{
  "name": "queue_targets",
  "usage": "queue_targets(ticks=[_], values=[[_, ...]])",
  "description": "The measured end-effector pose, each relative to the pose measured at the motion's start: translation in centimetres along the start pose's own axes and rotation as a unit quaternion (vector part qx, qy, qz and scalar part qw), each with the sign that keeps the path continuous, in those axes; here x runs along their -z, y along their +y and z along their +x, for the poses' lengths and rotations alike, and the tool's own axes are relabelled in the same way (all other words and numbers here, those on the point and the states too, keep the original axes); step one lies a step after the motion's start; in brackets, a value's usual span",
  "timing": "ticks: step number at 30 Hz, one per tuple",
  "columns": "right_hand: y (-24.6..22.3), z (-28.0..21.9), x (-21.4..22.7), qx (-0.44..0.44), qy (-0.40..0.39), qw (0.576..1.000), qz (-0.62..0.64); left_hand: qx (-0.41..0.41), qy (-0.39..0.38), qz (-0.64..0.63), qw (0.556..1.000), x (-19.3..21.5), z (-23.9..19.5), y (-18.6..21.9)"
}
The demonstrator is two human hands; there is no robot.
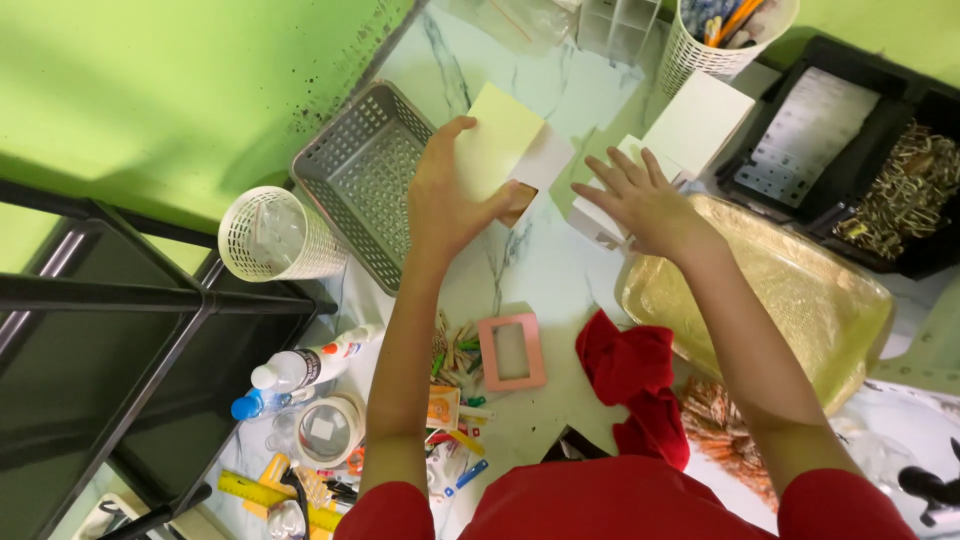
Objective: The person uses a small heat press on a tote bag, organizes white boxes on a shelf, and cleans a pink frame and a gold tray.
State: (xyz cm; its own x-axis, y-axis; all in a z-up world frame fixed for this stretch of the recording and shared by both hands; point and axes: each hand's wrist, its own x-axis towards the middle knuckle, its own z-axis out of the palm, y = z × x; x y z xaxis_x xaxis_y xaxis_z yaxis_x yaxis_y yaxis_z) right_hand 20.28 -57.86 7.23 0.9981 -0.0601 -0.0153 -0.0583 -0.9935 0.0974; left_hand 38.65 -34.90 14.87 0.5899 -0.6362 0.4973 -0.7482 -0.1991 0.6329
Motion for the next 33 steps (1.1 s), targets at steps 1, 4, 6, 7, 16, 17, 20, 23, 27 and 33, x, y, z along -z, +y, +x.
queue_targets(ticks=[1,4,6,7,16,17,20,23,27,33], values=[[0.1,0.4,-0.2,0.002,0.0,1.0,0.001,0.002,0.0,0.001,1.0,0.0,0.2,0.0],[0.7,1.7,0.0,0.043,0.061,0.996,-0.052,0.011,0.018,-0.001,1.0,-0.2,1.1,-0.5],[0.5,2.2,0.6,0.06,0.085,0.994,0.023,0.023,0.013,-0.021,0.999,-0.7,1.2,-1.4],[0.4,2.6,0.8,0.061,0.083,0.994,0.024,0.025,0.012,-0.02,0.999,-1.0,1.4,-1.7],[-1.1,5.9,0.9,0.061,0.14,0.986,0.061,0.012,0.037,-0.038,0.999,-2.6,2.4,-3.6],[-1.2,6.0,0.9,0.066,0.137,0.986,0.069,0.038,0.034,-0.061,0.997,-2.6,2.4,-3.7],[-1.2,5.9,1.0,0.079,0.131,0.984,0.091,0.059,0.043,-0.091,0.993,-2.8,2.0,-4.3],[-1.4,5.5,1.2,0.094,0.122,0.982,0.107,0.058,0.058,-0.104,0.991,-3.0,1.5,-4.5],[-1.3,4.3,0.8,0.113,0.118,0.979,0.121,0.061,0.068,-0.147,0.985,-3.0,0.5,-4.8],[-4.9,0.2,9.9,-0.12,0.025,0.947,0.296,0.097,0.073,-0.205,0.971,-0.3,-2.6,-2.4]])
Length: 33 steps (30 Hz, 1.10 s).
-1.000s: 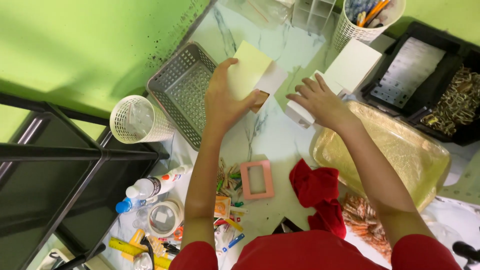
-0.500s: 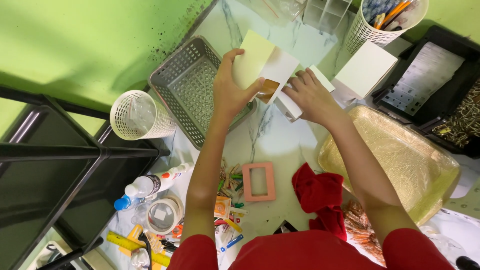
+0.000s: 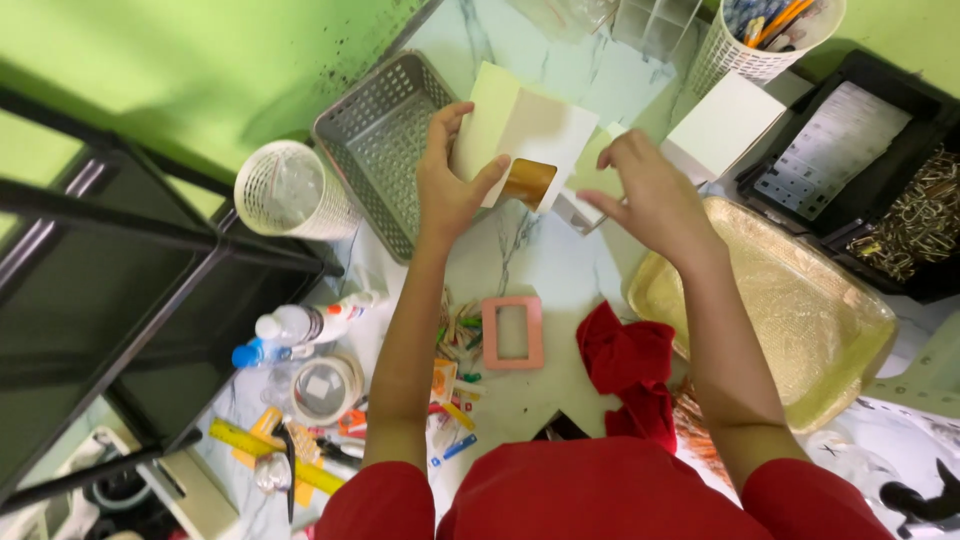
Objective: The person uses a small heat press on a tote bag, organizes white boxes on a shelf, and cleans a pink frame and a gold tray.
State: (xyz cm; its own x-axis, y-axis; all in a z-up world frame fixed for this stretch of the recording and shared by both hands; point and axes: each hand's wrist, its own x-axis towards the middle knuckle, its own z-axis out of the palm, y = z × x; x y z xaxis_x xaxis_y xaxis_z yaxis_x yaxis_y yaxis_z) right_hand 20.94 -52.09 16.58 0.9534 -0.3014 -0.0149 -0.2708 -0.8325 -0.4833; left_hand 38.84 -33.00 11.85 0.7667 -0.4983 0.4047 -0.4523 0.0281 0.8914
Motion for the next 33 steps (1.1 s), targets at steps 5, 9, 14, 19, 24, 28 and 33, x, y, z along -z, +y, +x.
queue_targets(ticks=[5,9,14,19,24,28,33], values=[[-1.9,-1.8,-1.8,0.124,0.065,0.988,0.067,-0.064,-0.018,0.067,0.996,3.5,-5.5,4.2],[-5.0,-2.3,-4.5,0.271,-0.013,0.945,0.183,-0.072,-0.067,0.154,0.983,7.4,-10.6,8.7],[-9.8,-4.1,-9.0,0.321,-0.066,0.909,0.258,-0.142,-0.043,0.259,0.954,13.2,-17.1,10.6],[-16.5,-5.7,-12.7,0.329,-0.081,0.898,0.28,-0.135,-0.037,0.308,0.941,19.7,-22.9,13.0],[-24.1,-6.5,-17.0,0.419,-0.054,0.867,0.263,-0.118,0.075,0.362,0.922,24.5,-29.1,13.0],[-28.6,-6.2,-22.4,0.494,-0.039,0.83,0.255,-0.057,0.213,0.383,0.897,26.8,-32.7,11.4],[-34.5,-5.5,-29.8,0.469,-0.036,0.85,0.236,0.046,0.363,0.41,0.836,29.4,-33.7,8.5]])
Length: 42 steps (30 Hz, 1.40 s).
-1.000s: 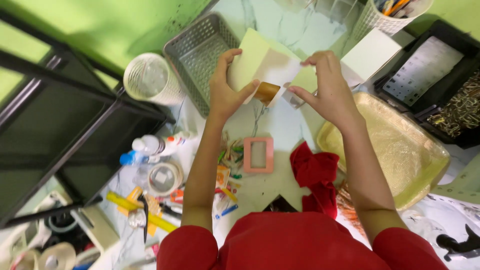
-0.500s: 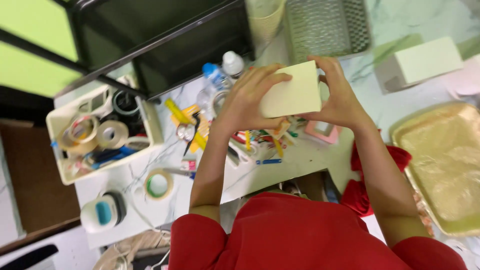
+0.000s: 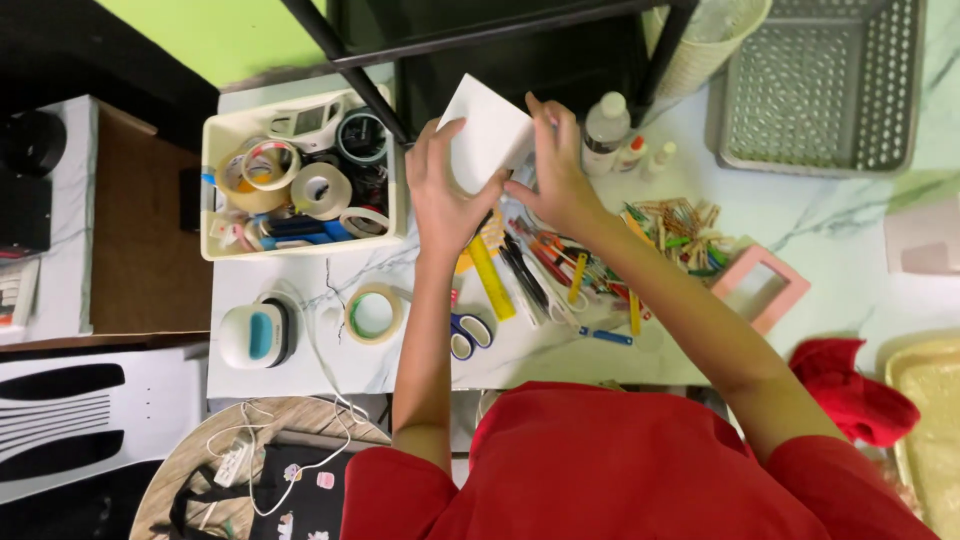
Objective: The person uses a small heat press on a tote bag, organizes white boxes on a shelf, and cleans a pink frame and a gold tray.
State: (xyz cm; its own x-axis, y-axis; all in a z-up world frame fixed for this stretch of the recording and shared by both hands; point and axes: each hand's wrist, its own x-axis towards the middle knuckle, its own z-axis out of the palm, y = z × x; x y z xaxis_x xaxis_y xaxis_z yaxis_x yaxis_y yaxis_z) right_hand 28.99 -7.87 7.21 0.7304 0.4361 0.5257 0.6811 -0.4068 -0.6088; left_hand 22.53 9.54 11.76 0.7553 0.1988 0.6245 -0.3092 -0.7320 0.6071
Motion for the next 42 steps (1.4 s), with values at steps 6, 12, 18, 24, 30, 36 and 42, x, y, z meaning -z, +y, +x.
queue_targets(ticks=[6,12,18,24,30,36,42], values=[[2.1,4.1,-7.1,-0.025,-0.034,0.994,0.098,0.032,0.058,0.053,0.996,-3.7,2.4,-7.5],[8.6,6.9,-14.1,-0.014,0.031,0.993,0.115,0.111,0.022,0.143,0.983,-6.5,6.5,-9.9],[13.0,9.9,-15.8,-0.017,0.021,0.99,0.141,0.033,-0.063,0.096,0.993,-5.3,7.9,-12.7],[11.4,11.7,-16.3,-0.006,0.04,0.996,0.077,-0.068,-0.082,0.248,0.963,-6.6,6.7,-14.5],[9.7,12.4,-17.2,-0.073,0.024,0.971,0.228,-0.02,-0.016,0.146,0.989,-7.3,5.5,-13.7],[10.2,10.2,-17.3,0.028,0.073,0.994,0.072,-0.056,-0.006,0.132,0.99,-5.6,5.5,-12.0],[4.6,4.9,-9.2,0.003,-0.01,0.991,0.132,0.016,-0.017,-0.026,0.999,-4.8,2.3,-6.4]])
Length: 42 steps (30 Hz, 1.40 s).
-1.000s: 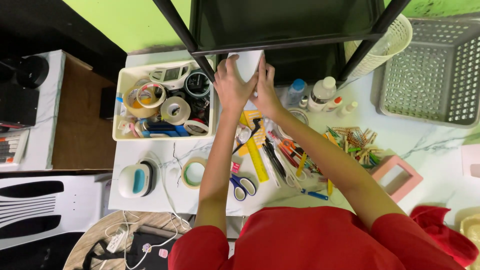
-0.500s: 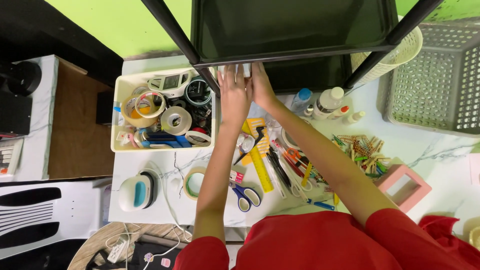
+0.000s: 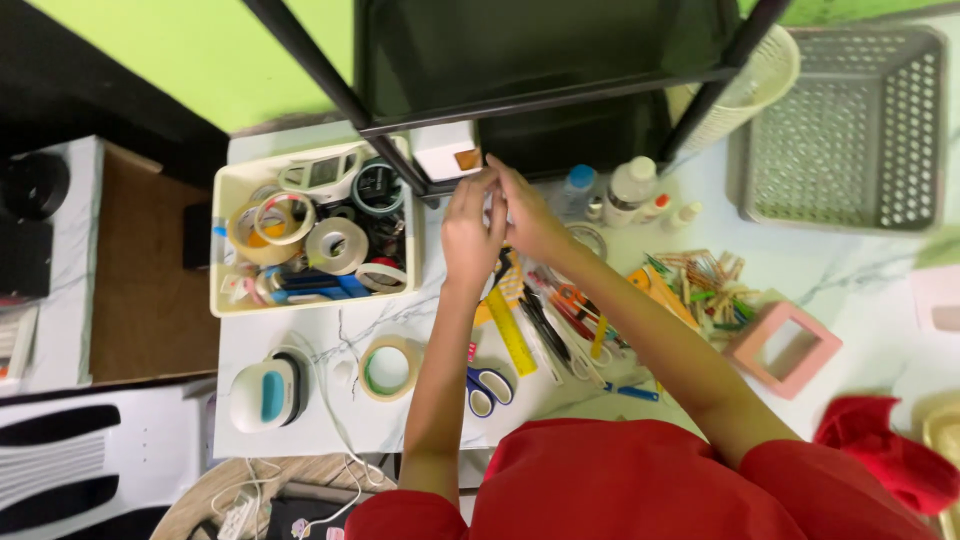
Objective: The person uses a small heat press on a tote bag, organizes white boxes on a shelf, and cleans a pink frame and a gold tray.
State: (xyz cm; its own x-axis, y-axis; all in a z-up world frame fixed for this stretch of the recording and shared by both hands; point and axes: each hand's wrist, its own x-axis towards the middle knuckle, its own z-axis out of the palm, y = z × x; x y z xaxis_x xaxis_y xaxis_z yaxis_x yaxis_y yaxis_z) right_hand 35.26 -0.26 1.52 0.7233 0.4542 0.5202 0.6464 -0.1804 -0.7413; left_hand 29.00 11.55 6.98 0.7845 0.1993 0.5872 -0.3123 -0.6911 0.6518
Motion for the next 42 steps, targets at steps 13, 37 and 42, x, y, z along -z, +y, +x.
queue_targets(ticks=[13,37,42], values=[[-8.8,-21.2,22.5,-0.232,0.133,0.954,-0.136,-0.223,-0.256,-0.244,0.909,-13.2,-6.4,17.2],[3.7,-37.8,41.9,-0.327,0.35,0.815,-0.326,-0.244,-0.424,-0.231,0.841,-43.4,-13.7,28.8],[4.5,-37.0,41.4,-0.305,0.408,0.789,-0.343,-0.208,-0.458,-0.29,0.814,-41.6,-12.6,26.9]])
